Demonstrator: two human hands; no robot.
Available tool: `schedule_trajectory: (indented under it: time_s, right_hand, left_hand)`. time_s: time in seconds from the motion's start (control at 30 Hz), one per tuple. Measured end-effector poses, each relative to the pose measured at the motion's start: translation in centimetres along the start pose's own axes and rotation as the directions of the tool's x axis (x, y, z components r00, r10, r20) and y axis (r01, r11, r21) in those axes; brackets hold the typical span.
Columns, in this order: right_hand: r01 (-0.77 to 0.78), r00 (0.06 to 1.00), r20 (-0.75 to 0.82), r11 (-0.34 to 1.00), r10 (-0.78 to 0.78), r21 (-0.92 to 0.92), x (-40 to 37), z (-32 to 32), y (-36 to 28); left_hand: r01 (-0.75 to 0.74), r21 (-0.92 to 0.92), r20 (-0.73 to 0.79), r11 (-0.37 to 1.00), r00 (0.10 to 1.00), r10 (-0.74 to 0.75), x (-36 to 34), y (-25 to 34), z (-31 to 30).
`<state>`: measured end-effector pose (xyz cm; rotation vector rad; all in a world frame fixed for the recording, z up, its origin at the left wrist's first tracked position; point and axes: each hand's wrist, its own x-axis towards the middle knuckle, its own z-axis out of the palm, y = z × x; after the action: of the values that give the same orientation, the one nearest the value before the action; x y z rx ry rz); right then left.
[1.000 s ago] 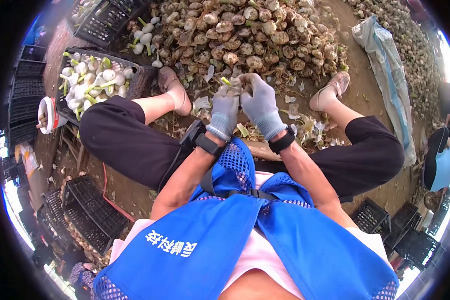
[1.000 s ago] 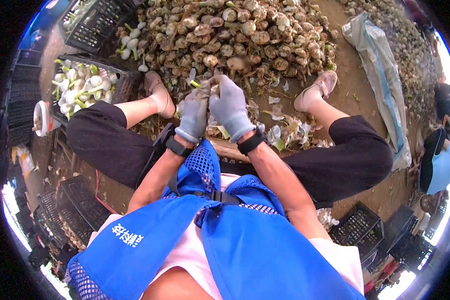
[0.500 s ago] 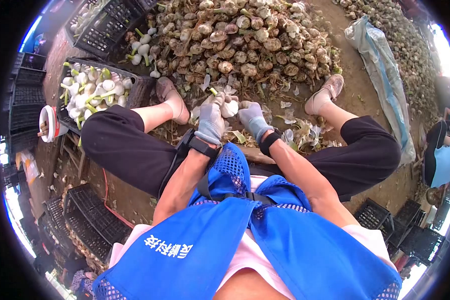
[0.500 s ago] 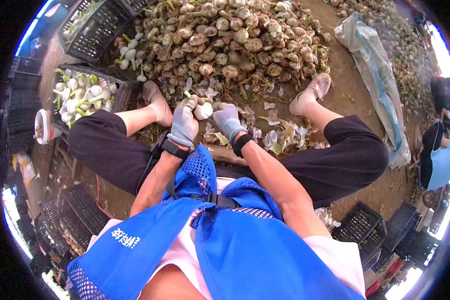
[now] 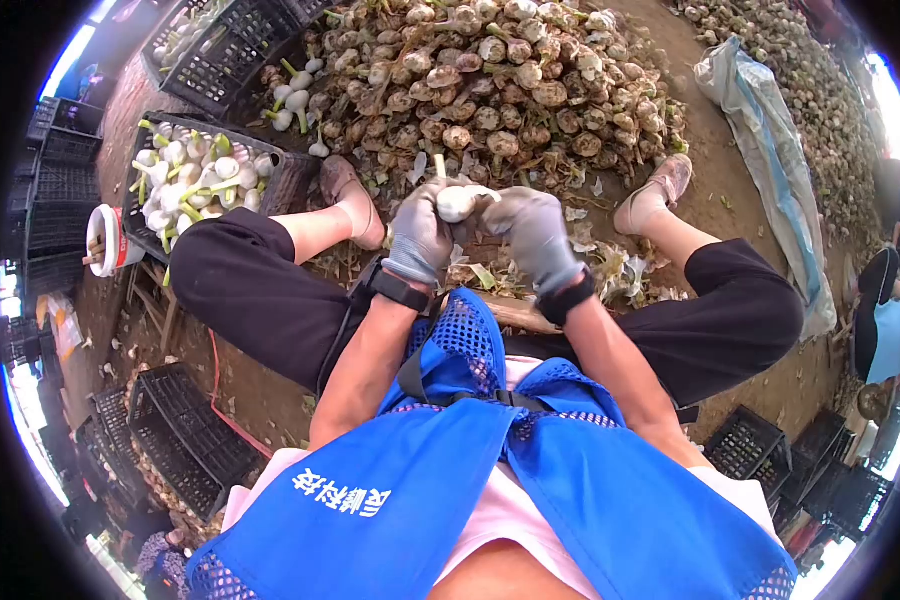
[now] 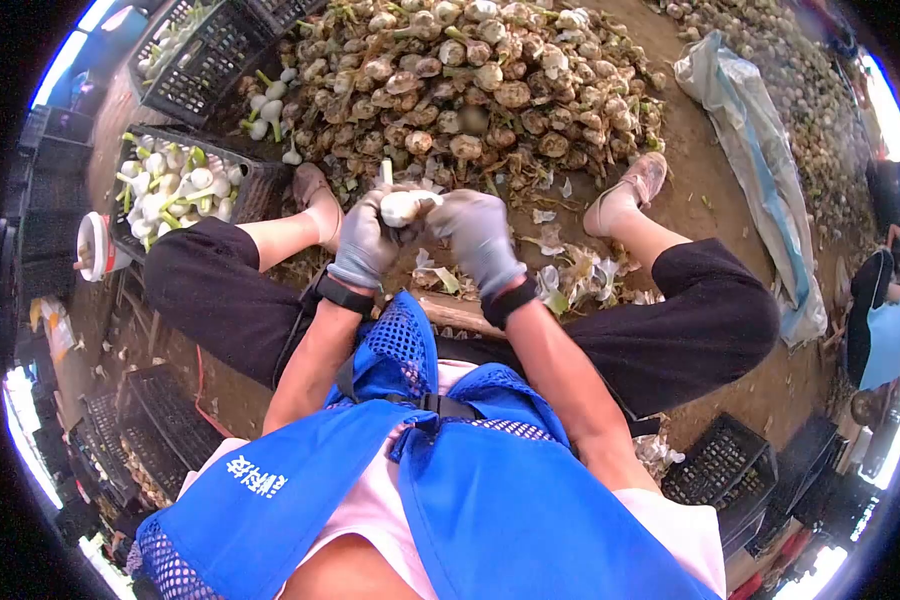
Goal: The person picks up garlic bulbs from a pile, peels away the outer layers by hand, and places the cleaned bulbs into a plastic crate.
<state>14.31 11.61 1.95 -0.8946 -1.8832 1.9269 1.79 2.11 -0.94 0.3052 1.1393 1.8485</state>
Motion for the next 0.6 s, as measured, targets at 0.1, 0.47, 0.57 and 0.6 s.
schedule_trajectory:
  time_s: [0.1, 0.47, 0.57, 0.6]
  right_hand:
    - [-0.479, 0.877, 0.257, 0.696, 0.405, 0.535, 1.2, -1.0, 1.6]
    - [-0.008, 0.979, 0.190, 0.938, 0.079, -0.346, 3.8, -0.3, 3.5]
    - [-0.086, 0.944, 0.152, 0.662, 0.293, -0.744, 5.0, 0.1, 5.4]
    - [-0.023, 0.962, 0.201, 0.788, 0.186, -0.616, 5.4, -0.6, 5.9]
  left_hand:
    - [0.115, -0.216, 0.031, 0.970, 0.993, -0.111, 0.6, 0.6, 0.1]
    - [0.085, -0.182, -0.077, 0.980, 0.992, -0.100, 2.0, 0.7, 1.8]
    - [0.180, -0.614, 0.046, 0.768, 0.980, -0.193, 3.3, -0.5, 0.2]
    - [0.125, -0.539, -0.098, 0.833, 0.973, -0.209, 3.8, -0.9, 0.1]
